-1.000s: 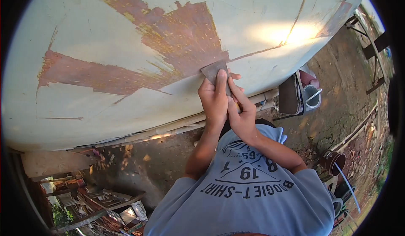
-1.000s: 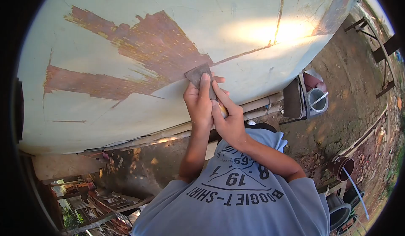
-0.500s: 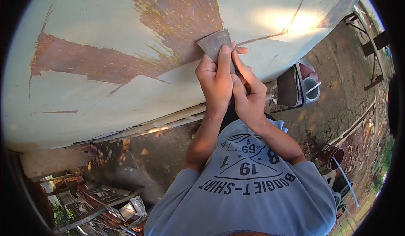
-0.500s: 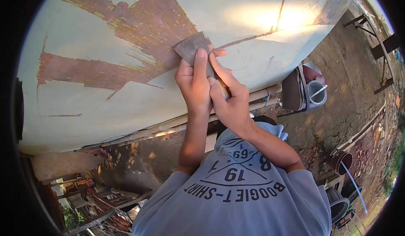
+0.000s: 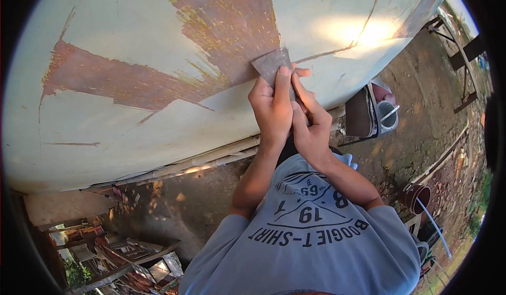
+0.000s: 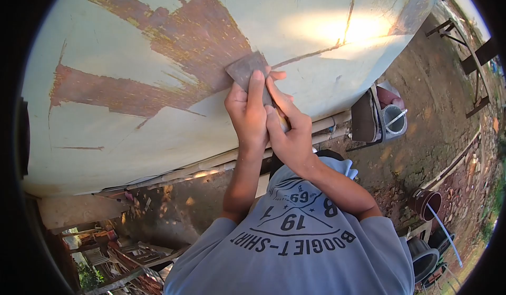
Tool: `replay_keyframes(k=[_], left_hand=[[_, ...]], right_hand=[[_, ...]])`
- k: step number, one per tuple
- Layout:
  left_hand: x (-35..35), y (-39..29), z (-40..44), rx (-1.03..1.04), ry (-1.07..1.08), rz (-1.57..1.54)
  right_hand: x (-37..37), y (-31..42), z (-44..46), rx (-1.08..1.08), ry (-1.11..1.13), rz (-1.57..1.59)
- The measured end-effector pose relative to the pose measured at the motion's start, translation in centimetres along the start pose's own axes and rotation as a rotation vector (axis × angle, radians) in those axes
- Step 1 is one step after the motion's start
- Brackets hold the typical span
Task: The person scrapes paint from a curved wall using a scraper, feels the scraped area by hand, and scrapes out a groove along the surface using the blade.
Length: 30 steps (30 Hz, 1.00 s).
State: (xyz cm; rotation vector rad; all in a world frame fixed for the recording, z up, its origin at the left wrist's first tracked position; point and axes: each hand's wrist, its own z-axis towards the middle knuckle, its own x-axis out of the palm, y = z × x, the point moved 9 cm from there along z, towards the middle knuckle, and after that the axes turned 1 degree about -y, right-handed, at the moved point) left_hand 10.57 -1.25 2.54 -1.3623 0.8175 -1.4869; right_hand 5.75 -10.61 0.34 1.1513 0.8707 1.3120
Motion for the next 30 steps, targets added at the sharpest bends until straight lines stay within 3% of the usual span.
replay_keyframes(k=[14,18,21,26,30], left_hand=[[0.3,-0.4,-0.3,-0.027,0.014,-0.013],[1.0,-0.7,0.5,0.016,0.02,-0.065],[1.0,-1.7,0.1,-0.035,0.006,-0.098],[0.5,0.3,-0.2,-0.064,-0.033,-0.111],[0.1,0.9,-1.1,-0.074,-0.032,-0.125]], right_hand=[[0.0,0.3,-0.1,0.073,0.016,-0.04],[-0.3,1.5,1.1,-0.123,-0.007,-0.103],[-0.1,2.3,0.7,0.086,0.025,-0.075],[-0.6,2.3,0.6,-0.058,0.031,-0.169],[-1.0,0.8,-0.3,0.076,0.057,-0.195]])
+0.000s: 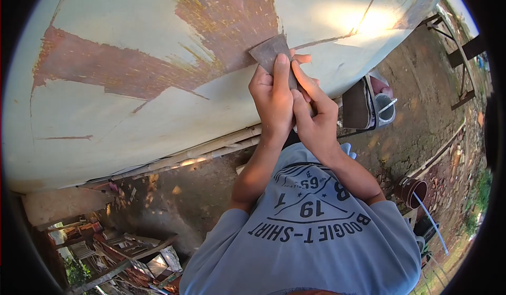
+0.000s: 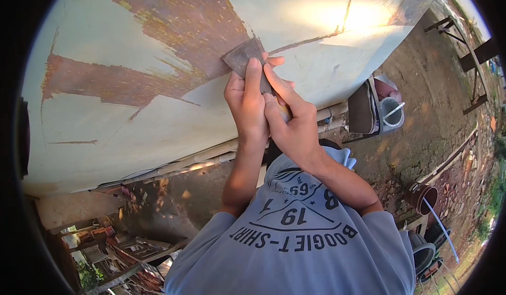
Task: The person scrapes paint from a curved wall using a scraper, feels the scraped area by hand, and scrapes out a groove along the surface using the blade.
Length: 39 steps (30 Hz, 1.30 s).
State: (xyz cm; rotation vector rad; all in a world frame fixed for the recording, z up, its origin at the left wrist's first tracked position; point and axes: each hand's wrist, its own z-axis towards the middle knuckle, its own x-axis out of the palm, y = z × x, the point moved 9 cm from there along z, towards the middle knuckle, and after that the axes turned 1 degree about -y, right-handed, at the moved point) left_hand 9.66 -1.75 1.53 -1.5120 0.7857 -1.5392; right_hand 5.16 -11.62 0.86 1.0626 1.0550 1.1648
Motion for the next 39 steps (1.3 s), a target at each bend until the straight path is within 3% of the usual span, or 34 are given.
replay_keyframes(k=[7,17,21,27,31,35,39], left_hand=[[0.7,0.2,0.9,0.052,0.03,0.0],[1.0,-0.9,0.2,0.045,-0.035,-0.031],[0.8,-0.2,0.9,0.086,-0.015,-0.035],[1.8,-2.0,0.9,0.059,-0.027,-0.069],[1.5,-1.2,0.8,0.077,-0.061,0.031],[2.4,-3.6,1.0,0.104,-0.057,0.007],[1.0,-0.6,0.4,0.053,-0.075,0.051]], right_hand=[[-0.4,0.3,0.9,-0.178,-0.058,-0.011],[-0.5,1.0,0.7,-0.085,-0.022,0.007],[-0.5,0.7,1.0,-0.152,-0.046,0.038],[-0.6,1.9,1.5,-0.011,0.019,0.06],[-0.6,1.6,2.0,-0.135,-0.004,0.056],[-0.6,2.5,2.1,-0.044,0.039,0.104],[-0.7,1.8,1.8,-0.18,-0.014,0.044]])
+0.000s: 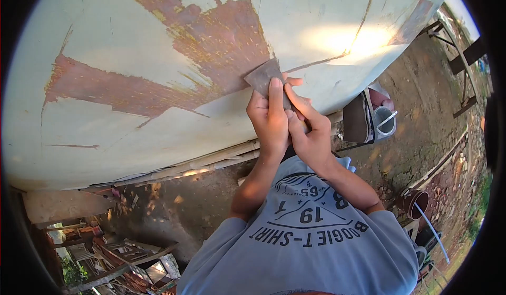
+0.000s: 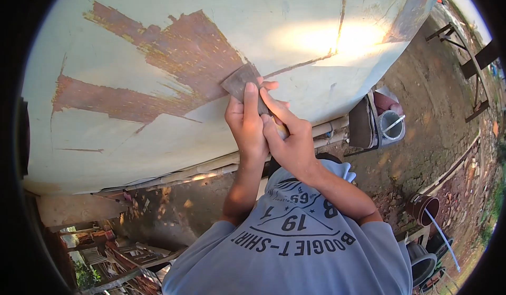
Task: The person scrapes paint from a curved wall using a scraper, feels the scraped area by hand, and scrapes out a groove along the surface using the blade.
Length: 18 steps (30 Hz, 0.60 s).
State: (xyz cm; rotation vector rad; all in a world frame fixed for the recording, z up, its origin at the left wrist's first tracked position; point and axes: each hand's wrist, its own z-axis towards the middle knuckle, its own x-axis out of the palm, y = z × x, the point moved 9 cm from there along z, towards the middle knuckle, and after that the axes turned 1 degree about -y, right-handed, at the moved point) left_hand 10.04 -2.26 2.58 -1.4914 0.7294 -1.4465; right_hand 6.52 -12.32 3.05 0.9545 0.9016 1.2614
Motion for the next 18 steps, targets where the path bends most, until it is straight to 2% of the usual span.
replay_keyframes(k=[3,5,9,11,13,15,18], left_hand=[[1.3,-2.4,0.8,0.028,0.019,-0.035],[1.4,-3.0,0.4,0.038,0.019,-0.038],[-0.5,0.9,0.0,-0.005,0.011,-0.009],[1.1,-1.9,0.8,0.043,0.015,-0.027],[1.7,-3.5,0.8,0.04,0.029,-0.023],[0.7,-1.6,0.5,-0.008,0.01,-0.017],[-1.5,3.8,-0.8,-0.111,-0.012,-0.021]], right_hand=[[-0.1,1.9,0.7,0.002,0.027,0.034],[0.1,1.3,-0.4,0.079,0.035,0.053],[0.0,-0.1,-0.3,0.02,0.013,0.006],[-0.1,0.4,0.4,-0.031,-0.009,0.0],[0.0,1.4,0.1,0.079,0.017,0.072],[0.0,1.3,0.4,0.064,0.041,0.043],[-0.1,-3.8,-2.3,0.094,0.009,0.016]])
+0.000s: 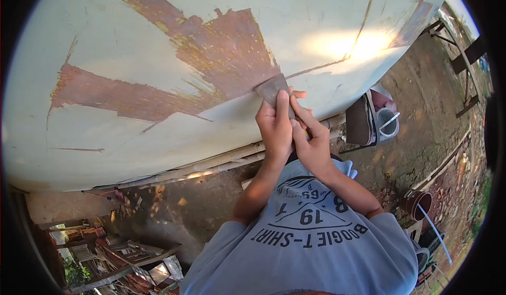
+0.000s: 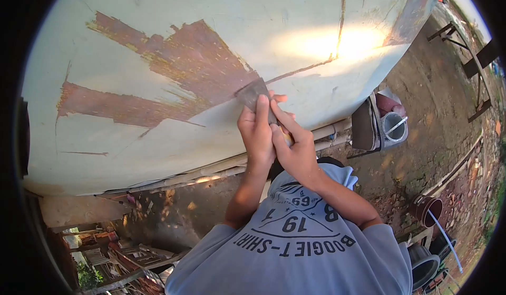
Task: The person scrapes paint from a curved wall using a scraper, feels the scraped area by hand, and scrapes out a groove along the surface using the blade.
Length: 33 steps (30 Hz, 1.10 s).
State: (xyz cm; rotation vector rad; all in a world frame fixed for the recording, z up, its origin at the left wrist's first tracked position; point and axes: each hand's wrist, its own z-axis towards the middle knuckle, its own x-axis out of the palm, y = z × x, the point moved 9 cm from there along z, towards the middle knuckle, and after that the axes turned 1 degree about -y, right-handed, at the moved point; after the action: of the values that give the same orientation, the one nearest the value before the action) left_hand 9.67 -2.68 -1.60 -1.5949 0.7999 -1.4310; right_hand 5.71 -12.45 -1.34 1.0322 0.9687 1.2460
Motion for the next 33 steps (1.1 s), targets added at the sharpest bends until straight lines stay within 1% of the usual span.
replay_keyframes(k=[1,2,4,6,7,10,13,16,17,20,21,24,25,28,31,33], left_hand=[[-0.7,1.9,-0.2,-0.079,0.035,0.023],[-1.2,3.6,-0.3,-0.116,0.051,0.032],[-2.5,6.1,-0.3,-0.143,0.107,0.12],[-3.5,7.1,-0.9,-0.168,0.147,0.199],[-3.8,7.4,-1.3,-0.182,0.167,0.237],[-3.9,7.3,-1.9,-0.137,0.207,0.265],[-2.3,6.1,-2.4,-0.198,0.345,0.348],[-1.4,4.3,-1.5,-0.106,0.35,0.387],[-1.3,4.1,-1.4,-0.121,0.376,0.401],[0.6,0.9,-1.8,0.122,0.34,0.408],[1.4,1.1,-2.0,0.154,0.394,0.315],[2.0,0.2,-2.7,0.211,0.377,0.238],[1.9,0.4,-2.5,0.188,0.4,0.211],[2.4,-1.0,-2.2,0.186,0.375,0.126],[1.9,-1.1,-1.6,0.222,0.325,0.245],[1.7,-1.3,-1.2,0.223,0.274,0.216]], right_hand=[[-0.1,-2.0,-0.5,0.016,-0.002,-0.003],[-0.2,-3.9,-1.3,0.046,0.011,0.002],[-0.6,-5.6,-2.5,0.204,0.061,0.076],[-0.7,-6.2,-3.4,0.441,0.152,0.207],[-0.9,-6.2,-3.7,0.464,0.145,0.227],[-1.4,-7.2,-3.5,0.55,0.116,0.324],[-1.0,-6.7,-2.0,0.485,0.168,0.303],[-1.0,-5.7,-0.1,0.324,0.161,0.292],[-1.0,-5.1,0.5,0.318,0.128,0.351],[-1.6,-2.4,2.3,0.241,0.006,0.4],[-1.4,-1.6,2.9,0.164,-0.02,0.409],[-0.3,-0.9,3.9,0.129,0.044,0.463],[0.0,-0.7,4.2,0.124,0.058,0.491],[0.5,-0.6,4.9,0.18,0.043,0.603],[1.1,0.0,5.9,0.197,-0.019,0.565],[1.5,0.5,6.4,0.202,-0.015,0.545]])
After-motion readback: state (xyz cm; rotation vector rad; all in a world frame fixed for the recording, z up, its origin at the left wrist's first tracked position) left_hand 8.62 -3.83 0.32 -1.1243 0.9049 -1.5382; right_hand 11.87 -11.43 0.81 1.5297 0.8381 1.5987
